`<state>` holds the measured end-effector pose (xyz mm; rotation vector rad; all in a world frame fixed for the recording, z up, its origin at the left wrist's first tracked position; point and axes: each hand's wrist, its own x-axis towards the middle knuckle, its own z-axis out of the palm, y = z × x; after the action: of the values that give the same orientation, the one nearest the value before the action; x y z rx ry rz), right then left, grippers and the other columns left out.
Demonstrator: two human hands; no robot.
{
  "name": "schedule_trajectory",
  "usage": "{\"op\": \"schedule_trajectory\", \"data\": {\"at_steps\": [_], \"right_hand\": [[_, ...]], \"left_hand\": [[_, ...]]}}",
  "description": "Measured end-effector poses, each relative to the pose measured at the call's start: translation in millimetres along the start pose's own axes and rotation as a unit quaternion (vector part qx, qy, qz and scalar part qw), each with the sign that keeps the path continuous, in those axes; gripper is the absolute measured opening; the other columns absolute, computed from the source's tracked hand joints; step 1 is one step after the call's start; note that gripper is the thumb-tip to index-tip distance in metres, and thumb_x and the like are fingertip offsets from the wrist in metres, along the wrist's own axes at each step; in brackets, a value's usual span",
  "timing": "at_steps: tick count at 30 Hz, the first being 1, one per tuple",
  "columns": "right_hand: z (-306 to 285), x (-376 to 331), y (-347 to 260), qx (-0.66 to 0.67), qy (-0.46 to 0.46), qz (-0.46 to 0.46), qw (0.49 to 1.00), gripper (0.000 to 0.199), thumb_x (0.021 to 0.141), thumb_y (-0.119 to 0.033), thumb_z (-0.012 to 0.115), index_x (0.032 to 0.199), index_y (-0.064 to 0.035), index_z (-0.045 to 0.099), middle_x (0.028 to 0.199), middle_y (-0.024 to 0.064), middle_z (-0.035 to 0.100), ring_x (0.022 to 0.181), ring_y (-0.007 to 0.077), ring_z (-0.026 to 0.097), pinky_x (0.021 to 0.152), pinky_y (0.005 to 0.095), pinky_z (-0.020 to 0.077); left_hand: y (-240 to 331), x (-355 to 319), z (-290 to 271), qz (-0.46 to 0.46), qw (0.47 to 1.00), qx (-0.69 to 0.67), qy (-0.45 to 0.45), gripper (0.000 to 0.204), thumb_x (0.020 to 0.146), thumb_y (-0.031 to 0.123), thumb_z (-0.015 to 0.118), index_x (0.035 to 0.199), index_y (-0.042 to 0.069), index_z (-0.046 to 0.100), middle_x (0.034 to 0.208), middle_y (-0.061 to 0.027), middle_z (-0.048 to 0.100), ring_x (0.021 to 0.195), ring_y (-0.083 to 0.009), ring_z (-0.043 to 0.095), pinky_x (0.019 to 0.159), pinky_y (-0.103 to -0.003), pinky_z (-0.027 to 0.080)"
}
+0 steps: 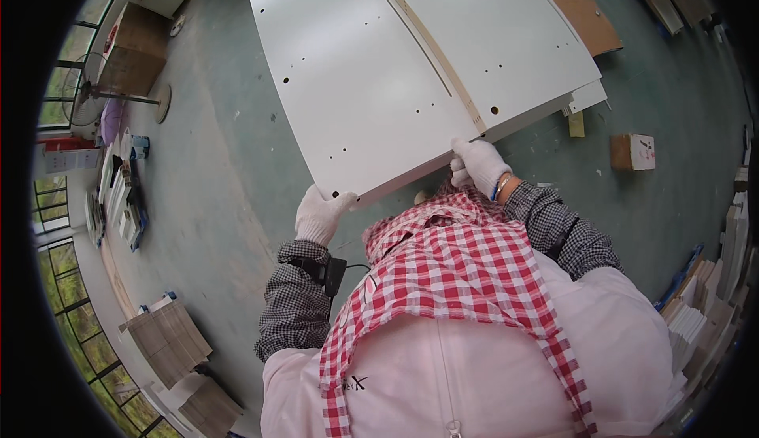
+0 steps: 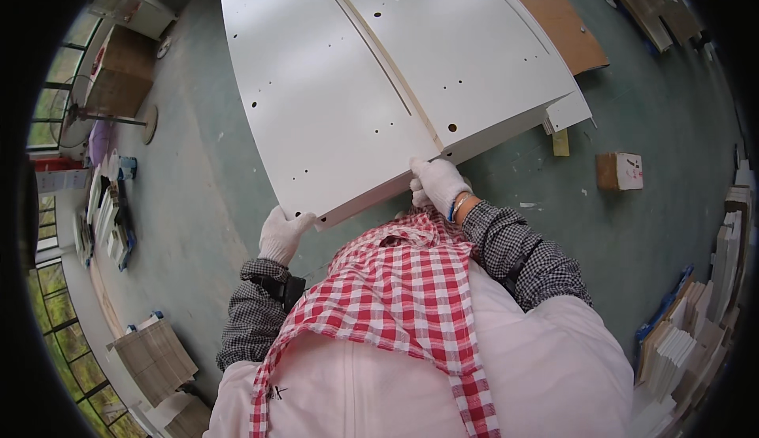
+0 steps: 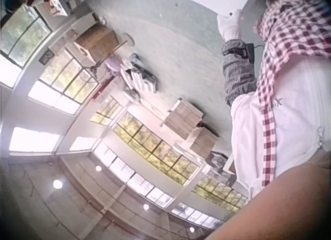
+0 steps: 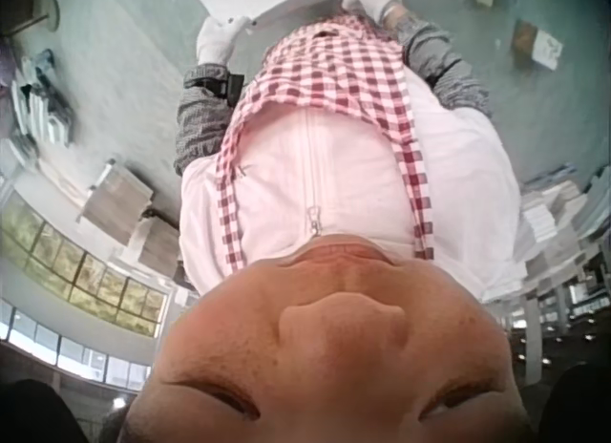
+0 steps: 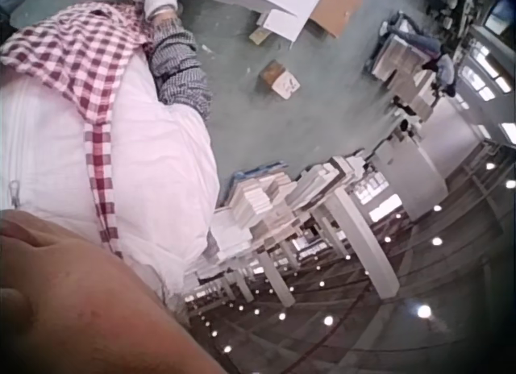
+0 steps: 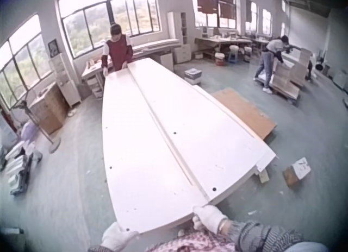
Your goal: Organizing and stacking white furniture panels in a manufacturing facility.
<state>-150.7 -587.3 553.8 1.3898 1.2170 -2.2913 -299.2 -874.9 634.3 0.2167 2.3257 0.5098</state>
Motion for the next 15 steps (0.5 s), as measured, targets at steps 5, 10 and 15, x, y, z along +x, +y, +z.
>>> {"op": "schedule_trajectory", "data": {"at_steps": [5,10,15], "right_hand": [[10.4,-12.2,-6.1,-0.033,0.017,-0.025,0.999,0.027,0.097,-0.027,0.062,0.093,-0.0001,0.057,0.071,0.0069,0.058,0.052,0.0184,0.056,0.052,0.035,0.0539],[2.2,-6.6,-1.1,-0.04,0.001,-0.041,0.998,0.03,0.094,-0.025,0.066,0.081,0.0009,0.06,0.07,0.0085,0.059,0.054,0.0192,0.058,0.055,0.0326,0.0544],[-3.0,-7.5,-8.4,-0.049,-0.084,-0.046,0.994,0.025,0.096,-0.019,0.062,0.081,-0.0012,0.054,0.064,0.0033,0.046,0.049,0.0131,0.041,0.044,0.0304,0.0336]], "left_hand": [[-32.6,14.8,13.1,-0.042,0.988,-0.143,0.045,0.064,0.078,0.043,0.071,0.118,-0.007,0.065,0.112,-0.019,0.071,0.106,-0.0282,0.067,0.096,-0.036,0.048],[-22.7,6.0,15.7,0.018,0.986,-0.163,0.031,0.059,0.075,0.031,0.076,0.119,-0.007,0.061,0.11,-0.0165,0.07,0.105,-0.0271,0.067,0.093,-0.036,0.05],[-10.9,-4.3,29.8,0.029,0.989,-0.033,0.139,0.055,0.069,0.02,0.081,0.116,-0.001,0.062,0.104,-0.0168,0.072,0.101,-0.0314,0.07,0.087,-0.04,0.054]]}}
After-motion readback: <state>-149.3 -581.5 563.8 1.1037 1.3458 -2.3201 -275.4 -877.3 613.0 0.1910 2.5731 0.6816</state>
